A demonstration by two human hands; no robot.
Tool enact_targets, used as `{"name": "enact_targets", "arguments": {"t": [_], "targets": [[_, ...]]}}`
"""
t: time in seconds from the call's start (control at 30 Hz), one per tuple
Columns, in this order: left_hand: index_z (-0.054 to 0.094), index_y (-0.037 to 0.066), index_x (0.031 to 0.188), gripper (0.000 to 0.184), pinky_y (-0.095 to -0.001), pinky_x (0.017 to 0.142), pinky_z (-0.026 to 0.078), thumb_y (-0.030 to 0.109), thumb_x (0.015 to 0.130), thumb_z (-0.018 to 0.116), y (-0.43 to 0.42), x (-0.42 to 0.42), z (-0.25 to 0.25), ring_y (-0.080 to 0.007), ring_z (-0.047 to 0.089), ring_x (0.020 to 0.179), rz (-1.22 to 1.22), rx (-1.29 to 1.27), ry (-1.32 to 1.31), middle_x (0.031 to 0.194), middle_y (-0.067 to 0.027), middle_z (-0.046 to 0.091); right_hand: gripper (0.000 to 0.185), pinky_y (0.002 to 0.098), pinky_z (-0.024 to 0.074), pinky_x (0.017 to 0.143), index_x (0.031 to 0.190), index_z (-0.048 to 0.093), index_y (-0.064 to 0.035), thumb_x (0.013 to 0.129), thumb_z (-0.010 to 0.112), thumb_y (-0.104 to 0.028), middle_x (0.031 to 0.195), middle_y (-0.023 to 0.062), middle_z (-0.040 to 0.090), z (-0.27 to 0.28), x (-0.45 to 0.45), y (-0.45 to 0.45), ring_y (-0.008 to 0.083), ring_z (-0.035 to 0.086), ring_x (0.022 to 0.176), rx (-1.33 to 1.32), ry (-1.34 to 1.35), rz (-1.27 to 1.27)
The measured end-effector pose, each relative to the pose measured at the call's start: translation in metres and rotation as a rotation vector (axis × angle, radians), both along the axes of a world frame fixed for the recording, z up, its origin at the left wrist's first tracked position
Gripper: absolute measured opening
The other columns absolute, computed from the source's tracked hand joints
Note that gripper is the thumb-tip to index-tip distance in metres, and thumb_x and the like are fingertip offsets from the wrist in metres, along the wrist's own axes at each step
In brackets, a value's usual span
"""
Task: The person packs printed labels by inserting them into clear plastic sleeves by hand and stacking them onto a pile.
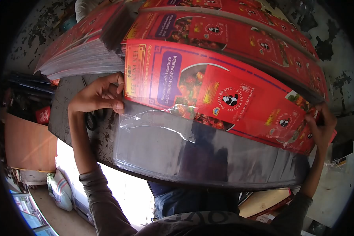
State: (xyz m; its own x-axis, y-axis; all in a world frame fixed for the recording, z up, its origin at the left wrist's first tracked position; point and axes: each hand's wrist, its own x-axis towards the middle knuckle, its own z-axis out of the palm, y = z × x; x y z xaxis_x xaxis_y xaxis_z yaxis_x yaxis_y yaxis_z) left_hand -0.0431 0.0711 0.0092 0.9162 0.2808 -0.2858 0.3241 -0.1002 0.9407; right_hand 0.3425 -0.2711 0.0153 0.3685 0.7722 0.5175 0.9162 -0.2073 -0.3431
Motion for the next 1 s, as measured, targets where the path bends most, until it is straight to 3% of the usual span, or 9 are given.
{"name": "enact_targets", "arguments": {"t": [0.1, 0.3, 0.43, 0.63, 1.0], "targets": [[0.038, 0.003, 0.083, 0.026, -0.0209, 0.063, 0.05, 0.001, 0.074, 0.061, -0.012, 0.007, 0.007, -0.0121, 0.061, 0.067, 0.079, -0.068, -0.041, 0.069, -0.0057, 0.057, 0.04, 0.0232, 0.0278, 0.044, 0.076, 0.049, -0.0006, 0.06, 0.075, -0.026, 0.064, 0.0018, 0.044, 0.001, -0.004, 0.003, 0.0084, 0.036, 0.054, 0.12, -0.024, 0.066], [0.038, 0.004, 0.084, 0.025, -0.0187, 0.061, 0.048, 0.001, 0.074, 0.061, 0.001, -0.001, -0.004, -0.0117, 0.061, 0.068, -0.011, 0.0, -0.005, 0.07, -0.0054, 0.057, 0.04, 0.022, 0.0319, 0.047, 0.077, 0.05, 0.0012, 0.061, 0.075, -0.025, 0.068, 0.003, 0.048, 0.005, 0.002, -0.002, 0.0087, 0.04, 0.057, -0.052, -0.083, 0.053], [0.038, 0.004, 0.084, 0.025, -0.0189, 0.061, 0.048, 0.002, 0.074, 0.061, 0.002, -0.003, -0.005, -0.0117, 0.061, 0.067, -0.005, -0.004, -0.002, 0.07, -0.0048, 0.056, 0.039, 0.0213, 0.0335, 0.049, 0.078, 0.05, 0.0018, 0.061, 0.074, -0.024, 0.068, 0.0029, 0.048, 0.003, 0.004, -0.003, 0.0084, 0.042, 0.058, 0.006, -0.085, 0.096], [0.039, 0.003, 0.087, 0.025, -0.0186, 0.061, 0.047, 0.002, 0.075, 0.061, 0.002, -0.004, -0.007, -0.0121, 0.06, 0.068, -0.021, 0.028, -0.014, 0.078, -0.0066, 0.055, 0.036, 0.0209, 0.0323, 0.05, 0.079, 0.05, 0.0019, 0.063, 0.073, -0.021, 0.067, 0.0024, 0.047, 0.004, 0.001, -0.002, 0.0076, 0.04, 0.059, 0.022, 0.072, 0.068], [0.037, 0.004, 0.09, 0.026, -0.0198, 0.061, 0.044, 0.004, 0.076, 0.06, 0.002, -0.003, -0.005, -0.0125, 0.06, 0.068, -0.054, 0.049, -0.02, 0.073, -0.0062, 0.055, 0.035, 0.0209, 0.0272, 0.045, 0.077, 0.048, 0.0013, 0.066, 0.071, -0.023, 0.065, 0.0004, 0.043, 0.012, -0.003, -0.001, 0.0064, 0.035, 0.055, -0.061, -0.089, 0.08]]}}
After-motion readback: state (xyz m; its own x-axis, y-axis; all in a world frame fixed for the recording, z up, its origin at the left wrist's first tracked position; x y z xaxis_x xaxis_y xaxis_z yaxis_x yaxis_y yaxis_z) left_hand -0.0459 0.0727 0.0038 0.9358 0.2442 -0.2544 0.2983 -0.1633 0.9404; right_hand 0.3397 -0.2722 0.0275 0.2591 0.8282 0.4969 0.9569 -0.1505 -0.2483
